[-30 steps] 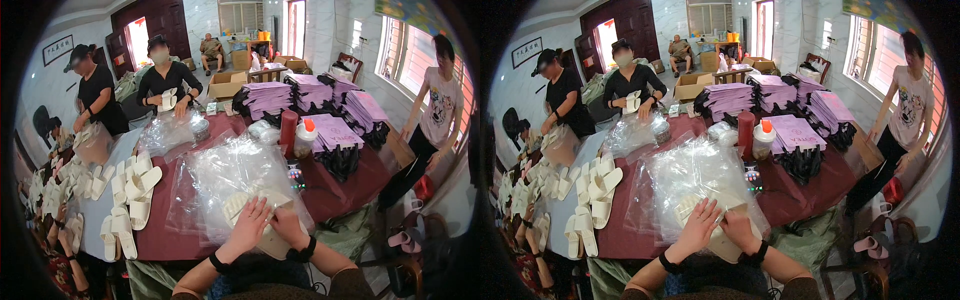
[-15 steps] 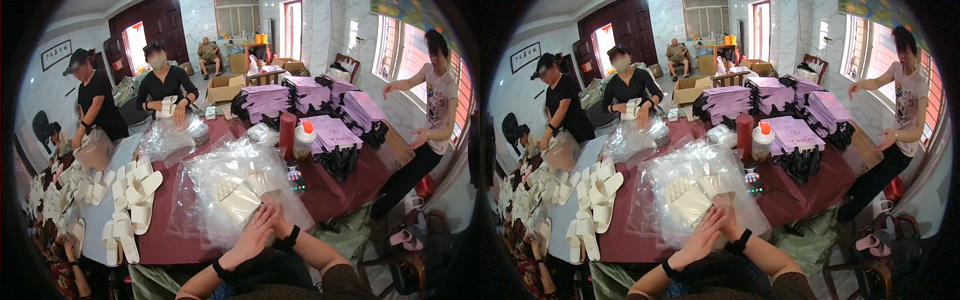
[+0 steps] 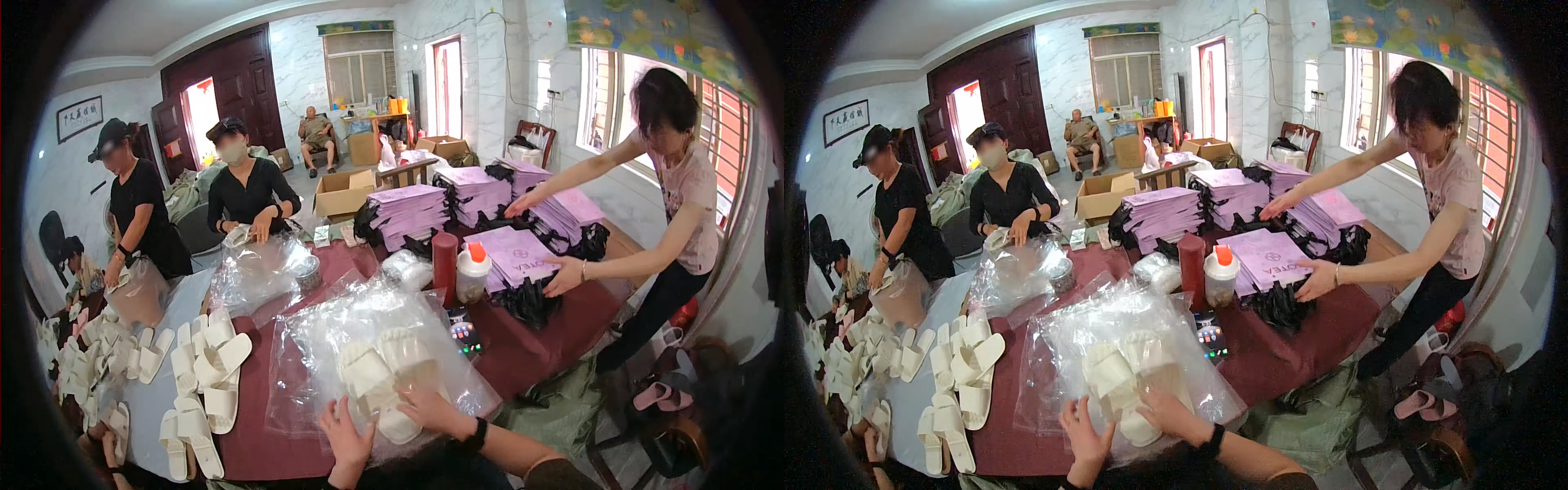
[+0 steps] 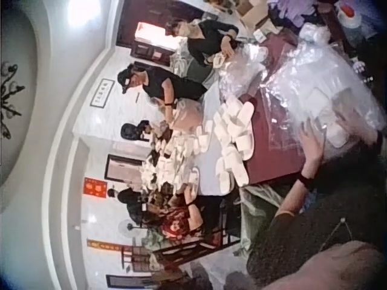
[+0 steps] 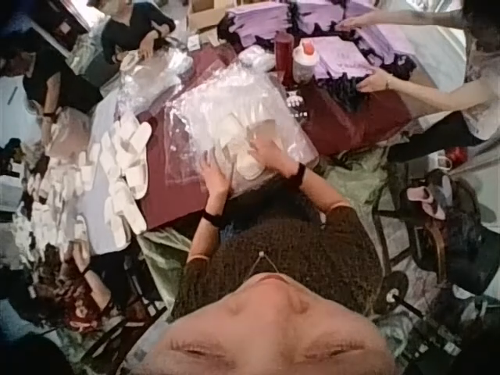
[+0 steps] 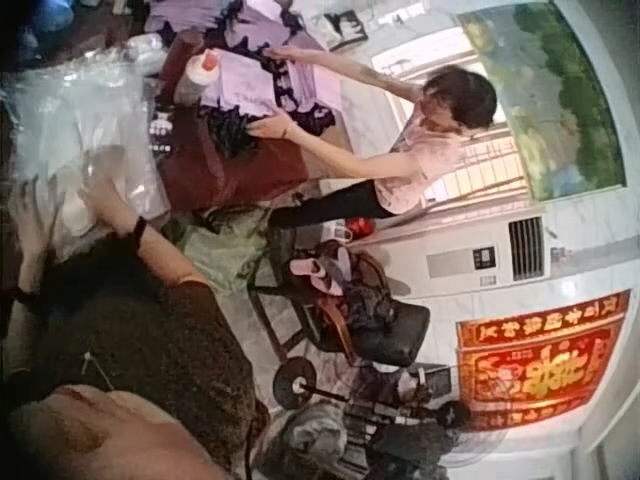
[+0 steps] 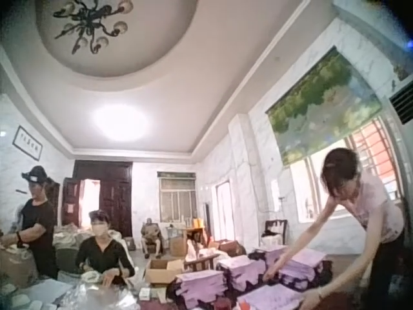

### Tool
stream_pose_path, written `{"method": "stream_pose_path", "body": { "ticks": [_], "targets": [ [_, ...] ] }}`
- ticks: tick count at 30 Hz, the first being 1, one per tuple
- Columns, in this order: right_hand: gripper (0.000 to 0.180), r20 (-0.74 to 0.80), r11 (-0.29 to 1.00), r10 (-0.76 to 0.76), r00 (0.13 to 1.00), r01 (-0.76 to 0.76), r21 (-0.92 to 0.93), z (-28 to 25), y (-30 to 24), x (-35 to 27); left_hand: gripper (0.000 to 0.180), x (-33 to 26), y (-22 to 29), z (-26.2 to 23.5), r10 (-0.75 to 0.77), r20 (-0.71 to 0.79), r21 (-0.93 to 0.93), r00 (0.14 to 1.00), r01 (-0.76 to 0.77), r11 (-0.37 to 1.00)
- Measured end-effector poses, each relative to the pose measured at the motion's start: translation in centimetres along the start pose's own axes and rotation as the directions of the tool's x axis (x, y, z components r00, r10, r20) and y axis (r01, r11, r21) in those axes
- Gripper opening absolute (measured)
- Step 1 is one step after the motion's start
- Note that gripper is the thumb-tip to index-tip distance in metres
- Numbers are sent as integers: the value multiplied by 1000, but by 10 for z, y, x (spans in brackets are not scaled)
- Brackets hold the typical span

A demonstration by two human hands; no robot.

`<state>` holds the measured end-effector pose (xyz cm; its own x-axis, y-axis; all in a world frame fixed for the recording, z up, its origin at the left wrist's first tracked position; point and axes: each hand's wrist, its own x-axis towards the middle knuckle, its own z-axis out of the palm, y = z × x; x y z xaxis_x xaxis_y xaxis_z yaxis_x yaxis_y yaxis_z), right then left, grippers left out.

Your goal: The person is organizing, sorting, and packaging white slippers into plastic bags in a shoe manufacturing facility.

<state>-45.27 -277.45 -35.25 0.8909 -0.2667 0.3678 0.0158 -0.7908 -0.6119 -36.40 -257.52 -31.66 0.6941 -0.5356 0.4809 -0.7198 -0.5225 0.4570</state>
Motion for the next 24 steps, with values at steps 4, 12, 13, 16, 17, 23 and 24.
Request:
{"method": "stream_pose_path", "body": {
  "ticks": [4, 12, 13, 16, 17, 23, 24],
  "targets": [
    [50, 186, 992, -121, 975, 111, 60, -20, -8, -36, 80, -24, -19, 7, -221, 236, -246, 946, 278, 929],
    [49, 122, 951, -298, 947, 284, 119, -25, -19, -31, 67, -28, -19, 56, 131, -152, -307, 980, -173, 936],
    [52, 289, 928, -350, 891, 372, -23, -27, -13, -36, 69, -28, -19, 52, 101, -121, -346, 988, -137, 928],
    [33, -3, 812, -576, 818, 572, -115, -70, -72, -33, 67, -43, -31, 50, -52, -9, -481, 999, 42, 876],
    [33, -3, 814, -574, 819, 570, -116, -74, -68, -38, 67, -42, -26, 42, -51, -7, -483, 999, 42, 875],
    [56, 332, 968, -251, 909, 226, 113, -68, -5, -96, 65, -52, -16, 24, -139, 234, -569, 962, 251, 783],
    [59, 365, 988, -134, 921, 151, -20, -68, 2, -105, 62, -57, -26, 34, -85, 196, -570, 977, 184, 801]
  ]
}}
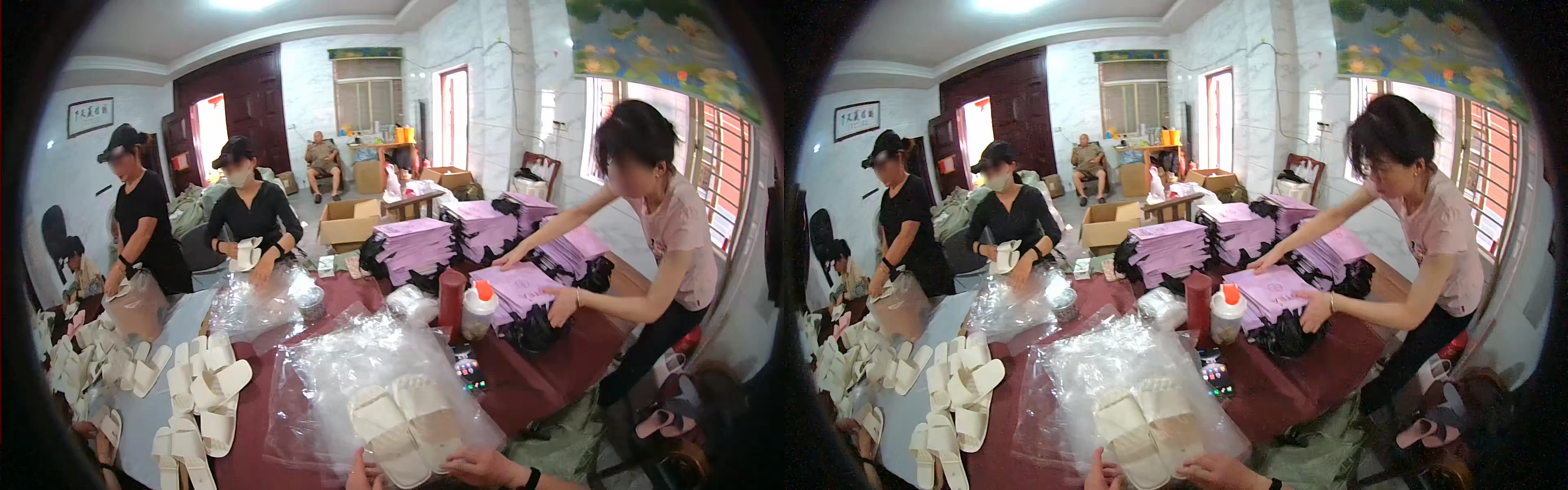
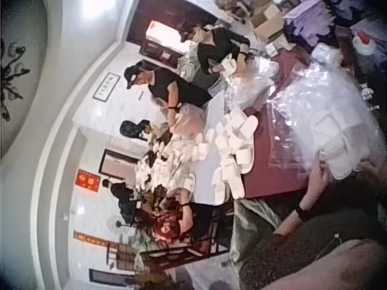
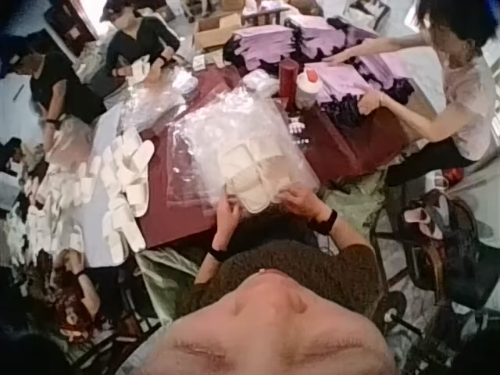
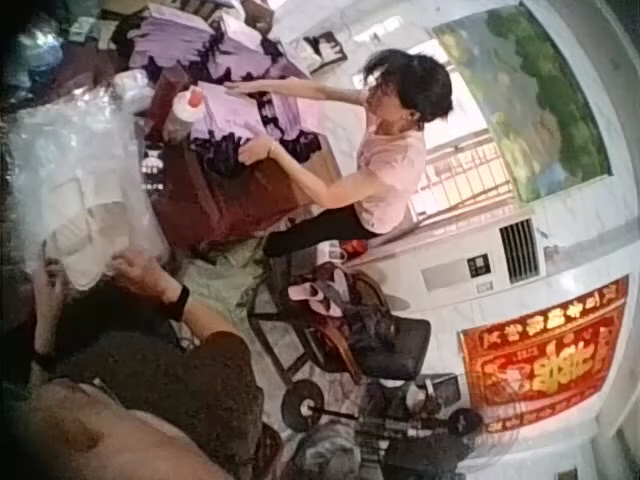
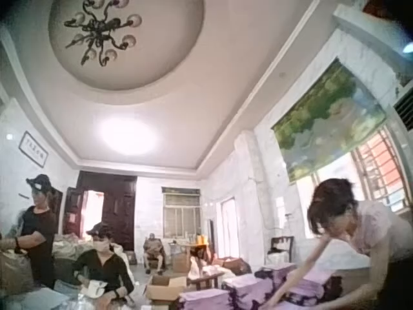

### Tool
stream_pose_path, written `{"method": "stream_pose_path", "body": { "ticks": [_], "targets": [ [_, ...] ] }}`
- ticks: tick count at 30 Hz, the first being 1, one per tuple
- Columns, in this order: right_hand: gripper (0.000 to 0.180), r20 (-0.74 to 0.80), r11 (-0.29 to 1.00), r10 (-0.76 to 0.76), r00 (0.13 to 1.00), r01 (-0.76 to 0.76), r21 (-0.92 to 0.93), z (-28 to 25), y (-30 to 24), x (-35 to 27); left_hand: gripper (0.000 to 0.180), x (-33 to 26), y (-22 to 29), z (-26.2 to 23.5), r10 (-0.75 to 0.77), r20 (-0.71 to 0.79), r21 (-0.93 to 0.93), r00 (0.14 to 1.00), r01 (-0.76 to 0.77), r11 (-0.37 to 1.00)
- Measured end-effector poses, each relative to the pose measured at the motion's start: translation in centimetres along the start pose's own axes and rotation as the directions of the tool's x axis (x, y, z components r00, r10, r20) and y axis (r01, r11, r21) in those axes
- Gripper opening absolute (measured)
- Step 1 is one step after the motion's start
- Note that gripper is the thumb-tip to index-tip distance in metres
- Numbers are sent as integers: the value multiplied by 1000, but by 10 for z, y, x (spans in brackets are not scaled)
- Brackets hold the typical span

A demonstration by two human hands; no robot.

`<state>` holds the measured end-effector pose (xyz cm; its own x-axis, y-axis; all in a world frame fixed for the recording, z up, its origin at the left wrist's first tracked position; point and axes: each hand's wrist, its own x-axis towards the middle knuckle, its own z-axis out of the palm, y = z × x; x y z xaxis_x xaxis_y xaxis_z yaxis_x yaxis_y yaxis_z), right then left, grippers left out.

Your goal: The person is organizing, sorting, and packaging white slippers into plastic bags in a shoe manufacturing facility.

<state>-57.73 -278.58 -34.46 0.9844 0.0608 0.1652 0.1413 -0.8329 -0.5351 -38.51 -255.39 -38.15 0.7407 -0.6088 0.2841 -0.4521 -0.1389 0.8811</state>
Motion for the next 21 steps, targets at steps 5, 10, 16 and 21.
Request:
{"method": "stream_pose_path", "body": {
  "ticks": [5, 10, 16, 21],
  "targets": [
    [76, -176, 968, 16, 984, -59, -245, -30, -21, 14, 57, 0, -10, 4, -46, 20, -83, 999, 47, 995],
    [97, -193, 962, 68, 979, -115, -247, -20, -1, 27, 58, -2, -42, 16, 31, -22, -105, 999, -33, 994],
    [110, -220, 983, 123, 968, -148, -105, -26, -6, 42, 80, -1, 2, 15, -6, 91, 66, 996, 0, 998],
    [114, -141, 938, 158, 977, -194, -289, -24, 3, 47, 94, 0, 16, 17, -84, 115, 129, 990, 69, 989]
  ]
}}
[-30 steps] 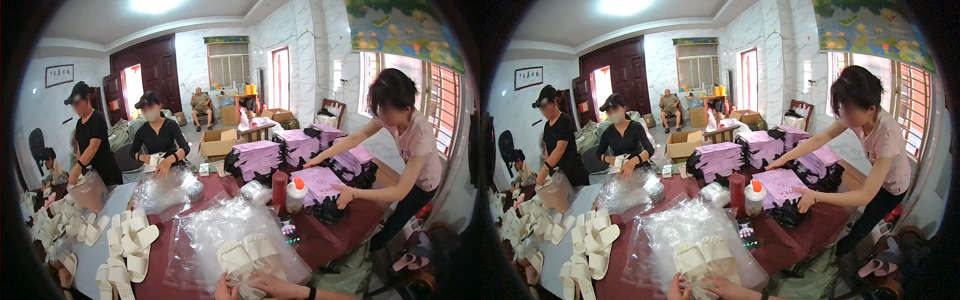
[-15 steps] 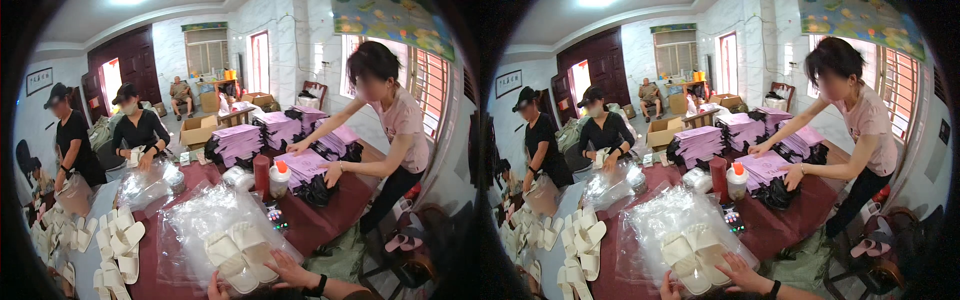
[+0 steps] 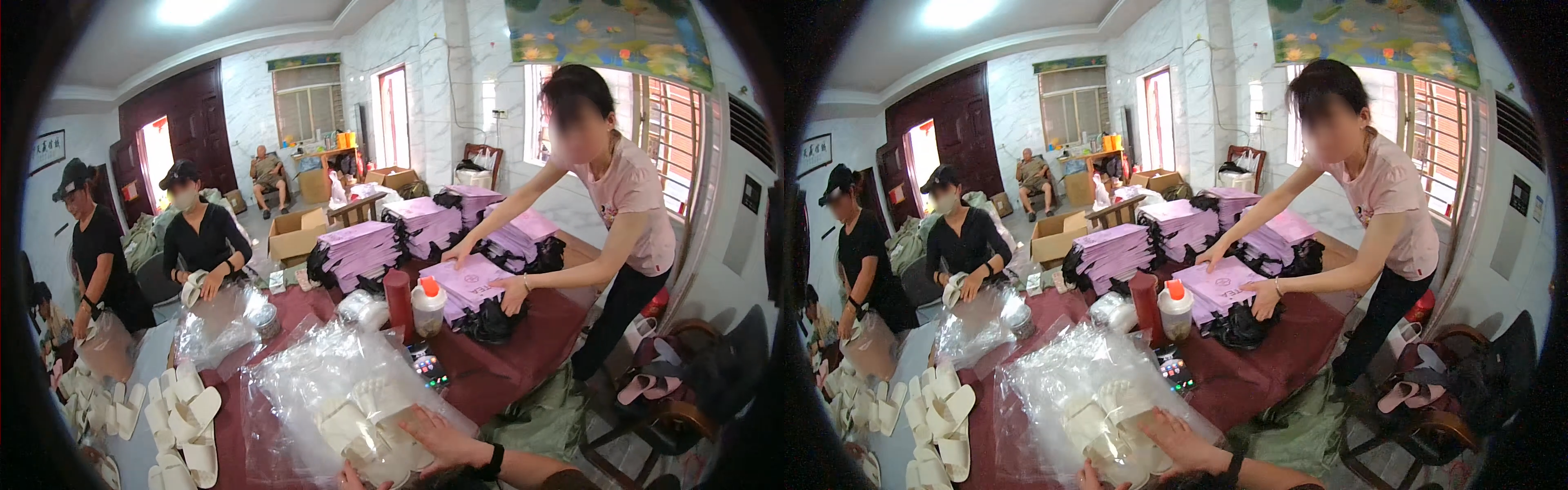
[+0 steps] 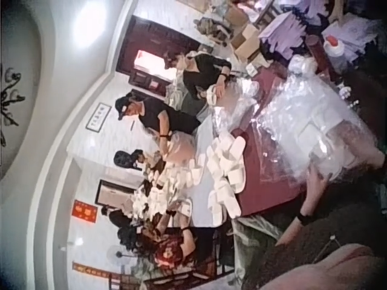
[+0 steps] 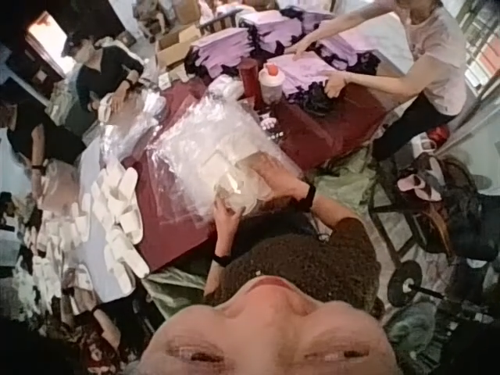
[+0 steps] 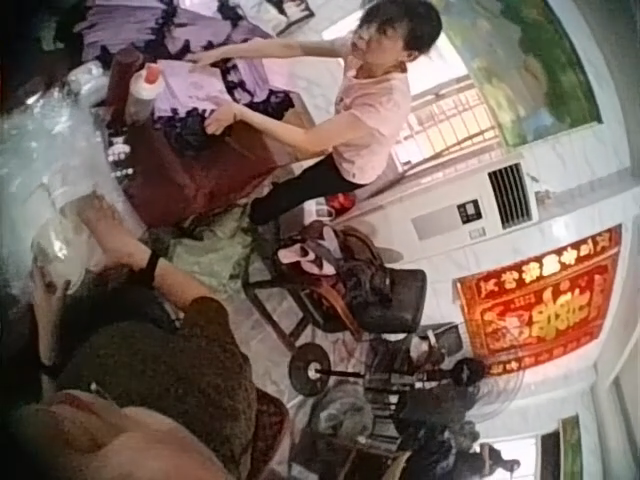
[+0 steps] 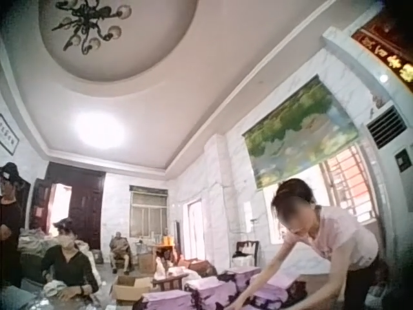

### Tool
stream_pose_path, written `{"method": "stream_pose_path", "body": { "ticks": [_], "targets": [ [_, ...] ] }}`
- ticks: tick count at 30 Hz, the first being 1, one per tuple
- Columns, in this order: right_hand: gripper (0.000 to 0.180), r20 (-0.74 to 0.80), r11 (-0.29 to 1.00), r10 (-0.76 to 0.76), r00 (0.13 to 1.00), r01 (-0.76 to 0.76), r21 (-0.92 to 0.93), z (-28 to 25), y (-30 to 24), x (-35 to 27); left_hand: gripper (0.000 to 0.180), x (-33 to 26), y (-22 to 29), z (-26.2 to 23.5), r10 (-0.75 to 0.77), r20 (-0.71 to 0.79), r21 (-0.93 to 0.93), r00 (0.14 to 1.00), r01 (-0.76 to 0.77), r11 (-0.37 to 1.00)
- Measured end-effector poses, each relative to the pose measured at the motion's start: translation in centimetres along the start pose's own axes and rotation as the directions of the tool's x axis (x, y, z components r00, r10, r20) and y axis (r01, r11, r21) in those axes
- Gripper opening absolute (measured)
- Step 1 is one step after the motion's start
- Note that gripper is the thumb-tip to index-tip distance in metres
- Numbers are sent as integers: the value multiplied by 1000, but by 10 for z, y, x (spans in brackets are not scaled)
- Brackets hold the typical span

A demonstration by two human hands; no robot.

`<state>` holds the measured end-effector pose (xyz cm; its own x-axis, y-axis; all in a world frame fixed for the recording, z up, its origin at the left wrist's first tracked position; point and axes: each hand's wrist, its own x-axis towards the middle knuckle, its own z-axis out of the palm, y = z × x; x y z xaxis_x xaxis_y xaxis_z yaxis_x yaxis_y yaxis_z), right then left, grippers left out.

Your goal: The person is organizing, sorting, and packaging white slippers into plastic bags in a shoe manufacturing facility.

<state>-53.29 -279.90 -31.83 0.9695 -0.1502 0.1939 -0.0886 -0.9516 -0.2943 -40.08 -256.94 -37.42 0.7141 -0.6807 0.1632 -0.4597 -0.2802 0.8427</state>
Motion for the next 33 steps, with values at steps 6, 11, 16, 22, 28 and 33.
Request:
{"method": "stream_pose_path", "body": {
  "ticks": [6, 11, 16, 22, 28, 33],
  "targets": [
    [118, 145, 980, 12, 989, -41, 196, -5, 6, 2, 110, -4, 15, 2, 23, 25, 167, 999, -27, 986],
    [123, -13, 999, -6, 1000, 5, -38, -8, 2, -2, 114, -6, 20, 4, 106, 27, 328, 994, -109, 938],
    [132, 61, 994, 28, 998, -34, 100, 3, 17, 4, 115, -7, 24, 7, 148, 15, 387, 989, -142, 911],
    [134, -68, 961, -72, 995, 87, 261, 8, 21, 9, 108, 2, 11, 12, 138, -55, 268, 989, -119, 956],
    [135, -48, 945, 13, 999, 3, 327, 5, 20, 8, 89, 17, 1, -3, 158, -121, -134, 980, -174, 976],
    [113, -120, 949, 103, 987, -61, 308, 15, 16, 6, 89, 15, 26, -28, -18, -116, -71, 993, 10, 997]
  ]
}}
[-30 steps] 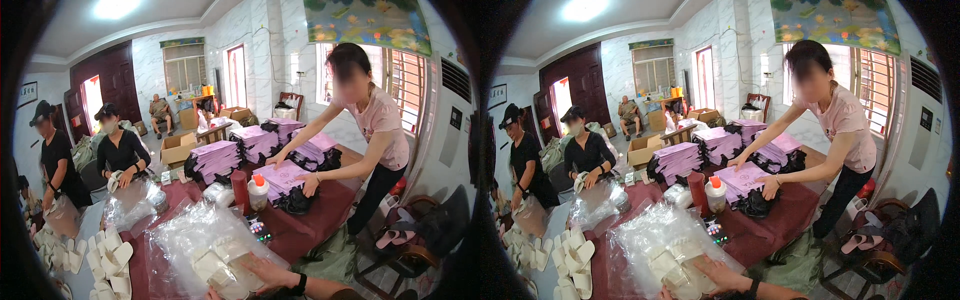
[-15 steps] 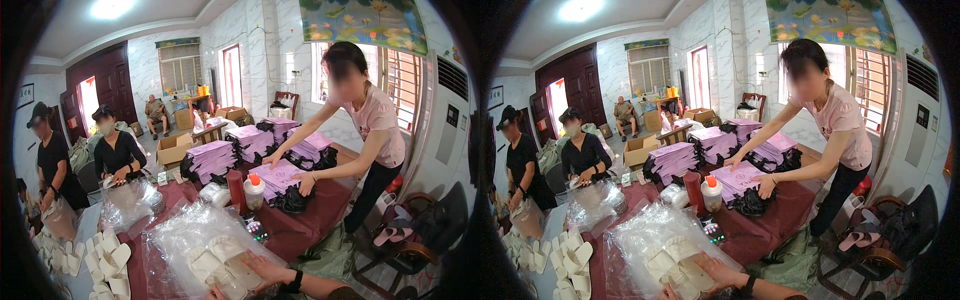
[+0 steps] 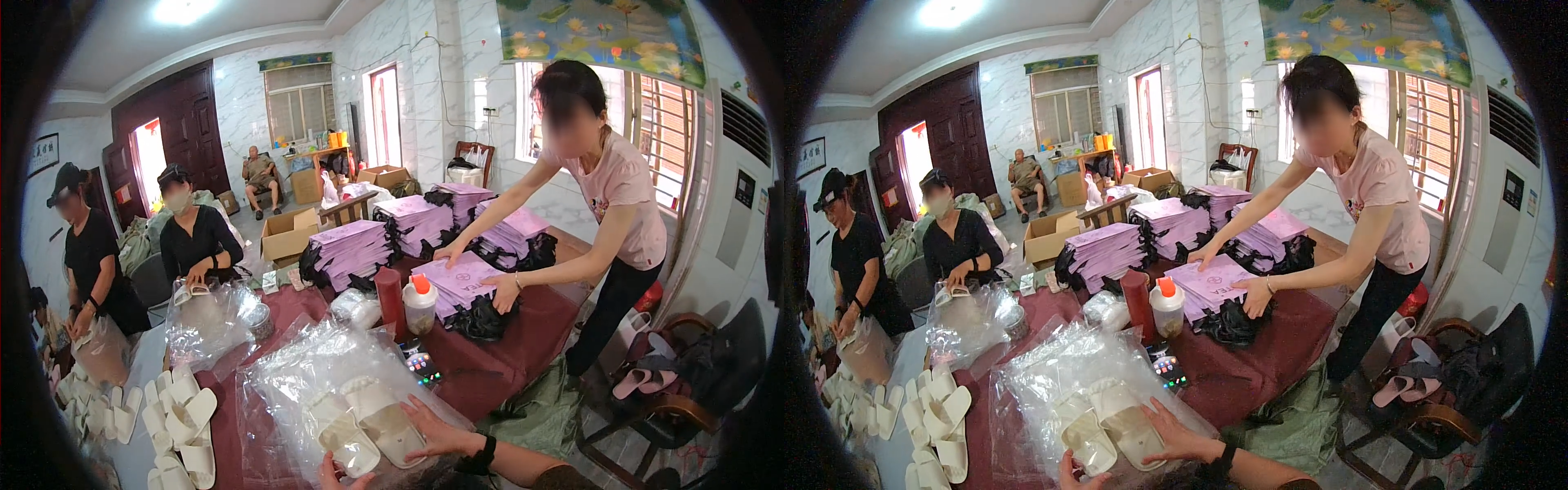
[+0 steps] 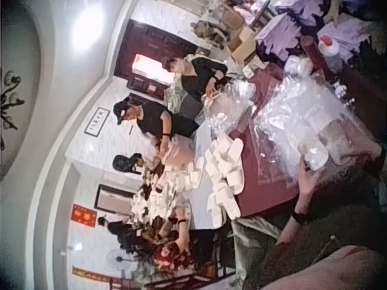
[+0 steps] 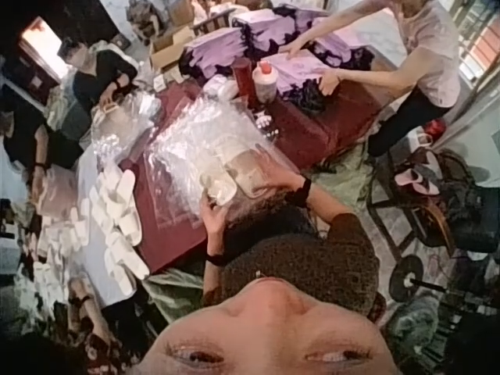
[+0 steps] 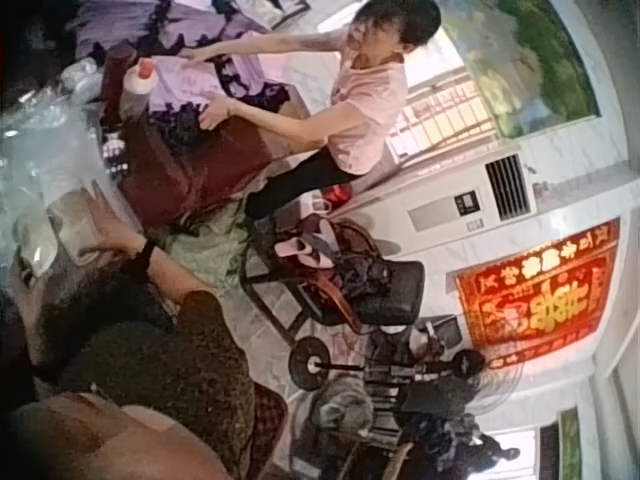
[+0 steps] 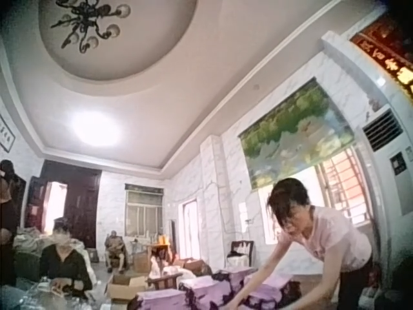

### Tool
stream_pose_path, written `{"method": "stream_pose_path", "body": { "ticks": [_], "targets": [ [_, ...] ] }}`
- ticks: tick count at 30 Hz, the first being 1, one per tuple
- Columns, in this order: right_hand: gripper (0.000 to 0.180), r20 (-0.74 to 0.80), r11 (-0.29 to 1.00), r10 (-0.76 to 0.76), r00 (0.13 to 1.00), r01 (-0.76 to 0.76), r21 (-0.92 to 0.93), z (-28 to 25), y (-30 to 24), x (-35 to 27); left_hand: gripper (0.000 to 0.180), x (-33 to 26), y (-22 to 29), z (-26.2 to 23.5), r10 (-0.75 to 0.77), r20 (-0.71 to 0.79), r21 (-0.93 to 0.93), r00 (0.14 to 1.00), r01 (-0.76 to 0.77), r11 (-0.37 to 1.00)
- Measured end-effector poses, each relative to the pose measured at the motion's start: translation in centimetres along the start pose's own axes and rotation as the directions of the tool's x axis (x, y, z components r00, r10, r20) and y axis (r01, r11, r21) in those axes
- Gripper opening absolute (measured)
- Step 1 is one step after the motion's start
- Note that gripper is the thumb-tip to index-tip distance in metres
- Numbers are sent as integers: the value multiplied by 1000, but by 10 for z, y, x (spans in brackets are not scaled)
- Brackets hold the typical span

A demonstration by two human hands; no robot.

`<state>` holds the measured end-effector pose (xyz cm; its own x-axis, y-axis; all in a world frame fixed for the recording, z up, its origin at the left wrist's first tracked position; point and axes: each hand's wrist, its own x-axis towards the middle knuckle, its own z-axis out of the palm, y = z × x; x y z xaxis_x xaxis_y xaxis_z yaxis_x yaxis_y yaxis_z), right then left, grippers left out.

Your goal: The person is organizing, sorting, and packaging white slippers into plastic bags in a shoe manufacturing facility.

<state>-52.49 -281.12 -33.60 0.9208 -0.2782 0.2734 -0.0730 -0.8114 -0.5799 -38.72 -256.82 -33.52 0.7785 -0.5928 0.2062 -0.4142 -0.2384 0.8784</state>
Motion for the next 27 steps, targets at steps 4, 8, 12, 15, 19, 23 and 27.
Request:
{"method": "stream_pose_path", "body": {
  "ticks": [4, 8, 12, 15, 19, 23, 27],
  "targets": [
    [73, -229, 990, 49, 972, -17, 143, 41, 33, 11, 84, 2, -11, 1, -30, 19, -130, 999, 32, 991],
    [40, -405, 984, 167, 899, -124, 131, 16, 9, 21, 78, 11, 7, -5, -56, 24, -154, 998, 59, 986],
    [37, -281, 952, 227, 933, -152, 266, 5, -16, 30, 68, 1, -10, -8, -55, -64, 154, 996, 65, 986],
    [51, -212, 960, 79, 974, -16, 280, 25, 11, 21, 61, -1, -19, -2, 30, -110, 202, 993, -7, 979],
    [119, 33, 991, -66, 997, 62, 122, 5, -32, 16, 60, -7, -15, -4, 61, -139, 272, 988, -21, 962],
    [127, 118, 998, -67, 991, 68, -7, 2, -44, 4, 56, -3, -17, -1, 3, -136, 106, 991, 12, 994],
    [136, 157, 995, -28, 987, 42, -88, 14, -40, 0, 49, 1, -30, 3, -155, -96, -174, 983, 137, 975]
  ]
}}
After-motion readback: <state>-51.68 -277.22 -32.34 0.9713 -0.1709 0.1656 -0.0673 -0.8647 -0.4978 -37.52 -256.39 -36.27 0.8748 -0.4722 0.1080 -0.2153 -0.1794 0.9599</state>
